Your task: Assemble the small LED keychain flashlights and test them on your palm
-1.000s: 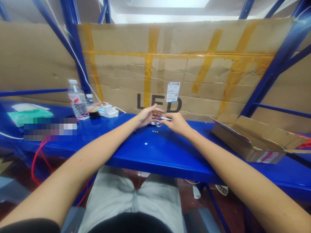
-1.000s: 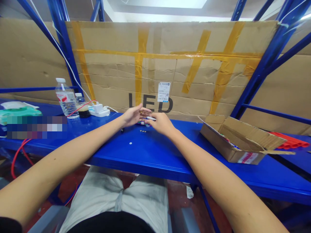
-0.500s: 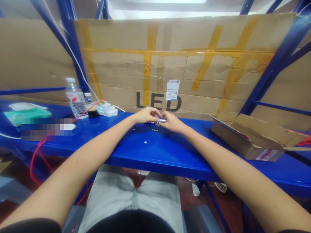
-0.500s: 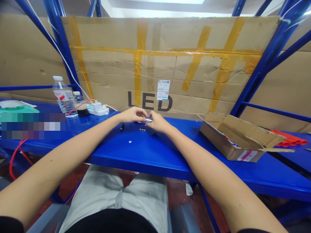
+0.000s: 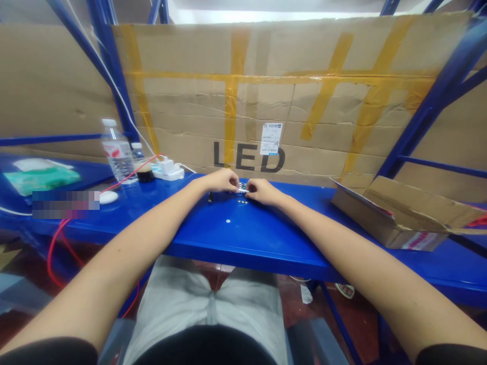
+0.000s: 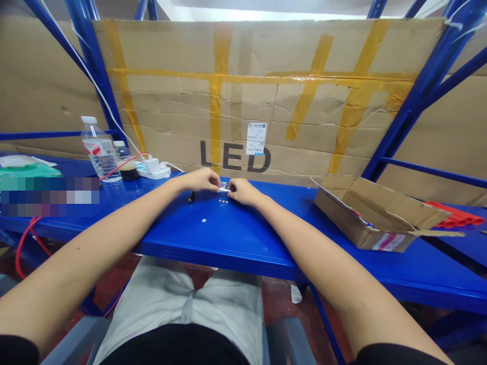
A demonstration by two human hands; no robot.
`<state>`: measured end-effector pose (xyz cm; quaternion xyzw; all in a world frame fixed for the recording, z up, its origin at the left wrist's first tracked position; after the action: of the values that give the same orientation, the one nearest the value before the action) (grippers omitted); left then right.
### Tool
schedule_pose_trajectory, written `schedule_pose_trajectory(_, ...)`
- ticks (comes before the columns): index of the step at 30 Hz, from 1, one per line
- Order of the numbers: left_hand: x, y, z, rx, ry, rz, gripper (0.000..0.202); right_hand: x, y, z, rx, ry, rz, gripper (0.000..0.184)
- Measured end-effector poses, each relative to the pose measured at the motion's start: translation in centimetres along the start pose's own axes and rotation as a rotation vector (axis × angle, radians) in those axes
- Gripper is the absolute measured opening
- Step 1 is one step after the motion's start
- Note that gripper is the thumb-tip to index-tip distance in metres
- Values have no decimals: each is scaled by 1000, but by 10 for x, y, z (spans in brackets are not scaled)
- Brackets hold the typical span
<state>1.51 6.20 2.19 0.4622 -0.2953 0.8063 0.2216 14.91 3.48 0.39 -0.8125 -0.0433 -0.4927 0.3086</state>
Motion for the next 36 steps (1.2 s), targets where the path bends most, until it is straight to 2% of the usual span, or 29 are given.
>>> schedule_pose_trajectory(3,-1,1,-1,-18,-99,-8,21,-3,-1,-9,93,102,-12,1)
schedule_pose_trajectory(6,-2,0,-3,-23,-174,-6,19,-7,-2,-16,194,225,7,10)
schedule_pose_trajectory(9,-3,-1,-9,-4,-211,1,18,-8,-3,-14,208,254,27,9)
schedule_pose_trajectory(16,-2,0,-20,35,-197,0,20,18,-4,5,96,132,180,37)
schedule_pose_trajectory(26,0,3,-16,67,-289,-10,21,37,6,27,-103,37,231,41)
schedule_pose_trajectory(28,7,3,-16,82,-299,6,23,41,8,32,-144,25,240,42)
schedule_pose_trajectory(32,41,9,-25,213,-403,132,35,50,10,43,-210,10,269,43)
schedule_pose_trajectory(34,47,17,-37,347,-484,49,44,54,10,47,-239,20,276,42)
schedule_pose_trajectory(36,37,29,-53,524,-445,-179,48,57,12,48,-258,38,273,39)
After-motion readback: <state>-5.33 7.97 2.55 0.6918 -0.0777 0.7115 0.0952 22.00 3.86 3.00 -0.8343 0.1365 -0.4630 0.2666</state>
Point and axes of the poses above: each hand's wrist, its own y-axis away from the middle knuckle, its own x-axis out of the back of the hand, z = x × y, the point moved 7 cm from there along -y, towards the middle knuckle, and after that the axes turned 8 degrees about z, right-handed, at the moved point
